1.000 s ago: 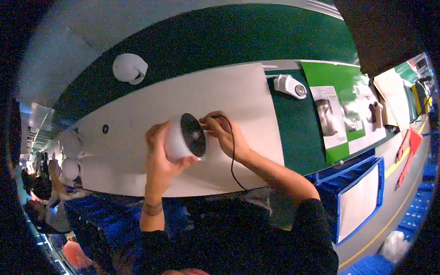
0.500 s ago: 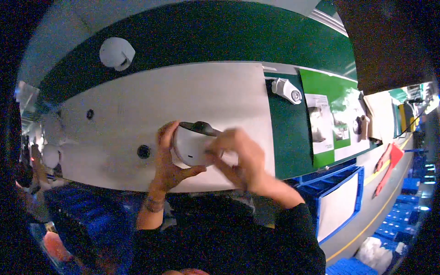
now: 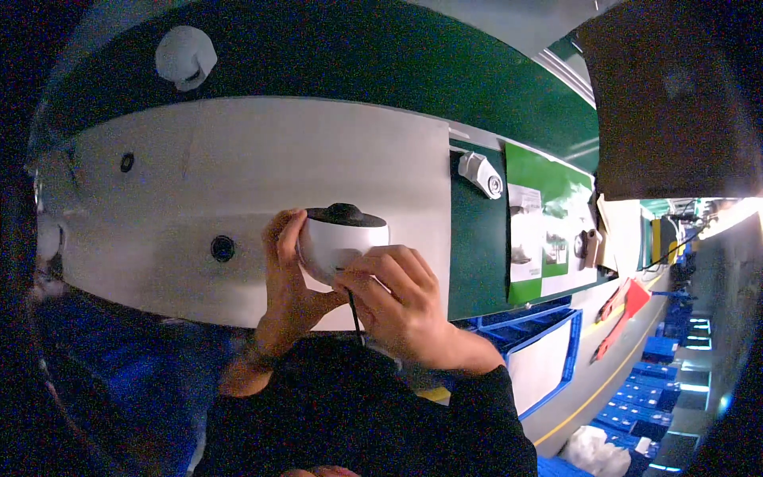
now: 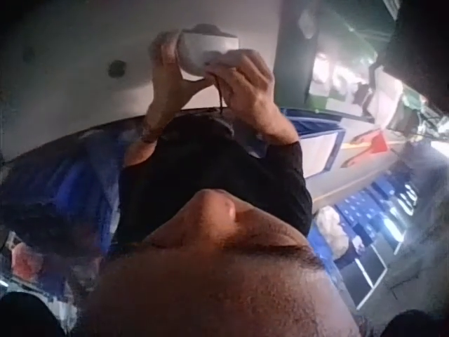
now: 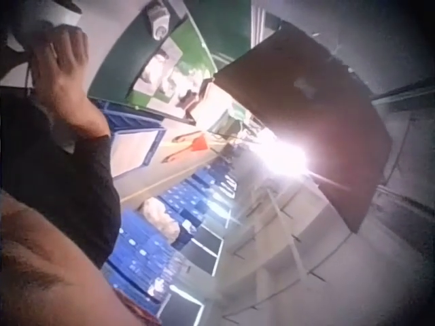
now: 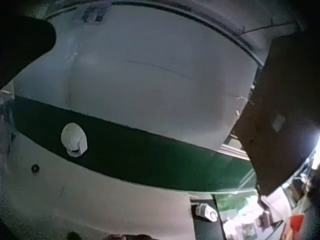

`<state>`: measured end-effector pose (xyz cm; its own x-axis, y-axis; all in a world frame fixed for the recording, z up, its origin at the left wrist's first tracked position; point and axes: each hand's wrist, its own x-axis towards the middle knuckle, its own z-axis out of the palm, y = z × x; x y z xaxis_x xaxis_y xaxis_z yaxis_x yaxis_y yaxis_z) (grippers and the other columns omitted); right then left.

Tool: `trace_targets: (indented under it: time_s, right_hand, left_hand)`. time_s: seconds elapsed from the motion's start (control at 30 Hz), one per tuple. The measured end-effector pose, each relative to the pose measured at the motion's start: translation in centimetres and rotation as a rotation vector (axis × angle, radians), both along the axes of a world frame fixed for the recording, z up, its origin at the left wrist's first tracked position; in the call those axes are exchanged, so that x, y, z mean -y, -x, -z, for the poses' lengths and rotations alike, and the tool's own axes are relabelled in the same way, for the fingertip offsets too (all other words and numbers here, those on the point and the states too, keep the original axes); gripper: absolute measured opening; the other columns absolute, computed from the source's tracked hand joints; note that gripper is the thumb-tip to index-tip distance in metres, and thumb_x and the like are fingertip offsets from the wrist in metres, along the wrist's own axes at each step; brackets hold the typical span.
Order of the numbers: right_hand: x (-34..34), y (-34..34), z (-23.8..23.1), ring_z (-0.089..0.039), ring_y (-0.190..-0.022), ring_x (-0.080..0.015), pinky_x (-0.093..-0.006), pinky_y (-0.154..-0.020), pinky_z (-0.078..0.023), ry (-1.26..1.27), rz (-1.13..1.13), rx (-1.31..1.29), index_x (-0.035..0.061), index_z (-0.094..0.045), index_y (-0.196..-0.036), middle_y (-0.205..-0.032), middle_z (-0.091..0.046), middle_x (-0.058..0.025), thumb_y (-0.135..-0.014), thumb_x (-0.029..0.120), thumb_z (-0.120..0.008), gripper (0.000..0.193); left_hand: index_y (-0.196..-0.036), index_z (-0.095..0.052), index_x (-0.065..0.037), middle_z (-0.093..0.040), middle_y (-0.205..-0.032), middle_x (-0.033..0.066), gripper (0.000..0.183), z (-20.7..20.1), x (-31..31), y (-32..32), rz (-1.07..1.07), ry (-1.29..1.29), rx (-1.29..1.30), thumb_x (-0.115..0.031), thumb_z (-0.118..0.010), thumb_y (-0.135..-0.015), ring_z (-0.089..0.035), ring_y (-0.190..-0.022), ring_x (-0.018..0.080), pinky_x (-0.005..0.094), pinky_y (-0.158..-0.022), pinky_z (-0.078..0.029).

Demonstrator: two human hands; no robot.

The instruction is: Testing small spherical light projectors by plugging them in and checking their pattern output at a factory assembly station.

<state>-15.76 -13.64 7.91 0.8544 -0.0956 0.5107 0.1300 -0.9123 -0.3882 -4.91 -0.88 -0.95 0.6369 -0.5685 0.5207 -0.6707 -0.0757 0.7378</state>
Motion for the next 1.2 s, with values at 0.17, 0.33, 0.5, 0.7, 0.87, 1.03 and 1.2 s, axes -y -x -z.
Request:
trace_targets:
  time_s: [0.17,0.33,0.5,0.7,0.87,1.03,1.2]
  right_hand:
    - [-1.0,-0.4,-1.3,-0.065,-0.080,-0.0288,-0.0386,-0.071,-0.056,0.086,0.062,-0.153,0.0019,-0.071,-0.085,-0.086,-0.064,-0.0092,-0.066,-0.001,-0.081,0.022]
    - [-0.8,-0.9,-0.5,-0.065,-0.088,-0.0316,-0.0412,-0.077,-0.056,0.131,0.053,-0.129,0.0018,-0.070,-0.090,-0.094,-0.066,-0.0094,-0.064,-0.003,-0.075,0.027]
    - [-0.4,-0.8,0.3,-0.064,-0.089,-0.0309,-0.0409,-0.077,-0.056,0.176,0.035,-0.102,0.0045,-0.073,-0.091,-0.094,-0.067,-0.0081,-0.062,-0.003,-0.078,0.030]
    - [1.1,-0.6,3.1,-0.059,-0.108,-0.0330,-0.0476,-0.089,-0.052,0.192,0.073,0.060,0.0077,-0.067,-0.114,-0.122,-0.056,-0.0182,-0.062,0.014,-0.090,0.057]
    - [2.2,-1.2,5.2,-0.053,-0.126,-0.0432,-0.0491,-0.101,-0.048,-0.125,0.090,-0.078,0.0001,-0.038,-0.146,-0.143,-0.046,-0.0282,-0.066,0.044,-0.092,0.106]
    - [2.9,-1.4,5.6,-0.051,-0.130,-0.0436,-0.0485,-0.103,-0.048,-0.205,0.043,-0.075,-0.0034,-0.040,-0.144,-0.143,-0.046,-0.0292,-0.062,0.036,-0.095,0.107]
    - [3.3,-1.7,4.9,-0.050,-0.131,-0.0460,-0.0505,-0.103,-0.049,-0.240,0.027,-0.101,0.0004,-0.040,-0.146,-0.145,-0.043,-0.0314,-0.066,0.031,-0.092,0.100]
  left_hand:
    - [-0.146,-0.033,-0.004,-0.041,-0.136,0.0241,0.111,-0.3,0.1,0.1,-0.035,-0.010,0.003,-0.023,-0.094,-0.055,-0.046,-0.122,0.0437,0.0515,-0.097,-0.047]
    - [-0.146,-0.032,-0.004,-0.041,-0.137,0.0237,0.114,-0.1,-0.3,0.4,-0.012,-0.023,-0.118,-0.019,-0.094,-0.052,-0.046,-0.122,0.0447,0.0508,-0.095,-0.049]
    - [-0.148,-0.031,-0.004,-0.039,-0.140,0.0244,0.115,-0.3,-0.5,0.2,0.009,-0.023,-0.134,-0.023,-0.095,-0.054,-0.045,-0.124,0.0450,0.0493,-0.097,-0.050]
    - [-0.147,-0.030,-0.003,-0.033,-0.145,0.0241,0.105,0.3,-1.9,-0.5,0.062,-0.054,-0.158,-0.028,-0.092,-0.065,-0.043,-0.131,0.0407,0.0469,-0.094,-0.053]
    - [-0.113,-0.057,0.000,-0.066,-0.099,0.0118,0.041,2.2,-4.5,-2.2,0.202,-0.002,-0.894,-0.028,-0.077,-0.089,-0.067,-0.087,0.0176,0.0293,-0.073,-0.054]
    - [-0.101,-0.061,-0.001,-0.061,-0.077,0.0001,0.029,2.0,-3.3,-3.6,0.205,0.064,-1.054,-0.028,-0.071,-0.095,-0.057,-0.065,0.0089,0.0239,-0.061,-0.047]
    - [-0.101,-0.062,-0.002,-0.060,-0.078,-0.0003,0.028,1.3,-2.8,-4.8,0.250,-0.079,-1.049,-0.029,-0.069,-0.097,-0.054,-0.066,0.0069,0.0231,-0.061,-0.045]
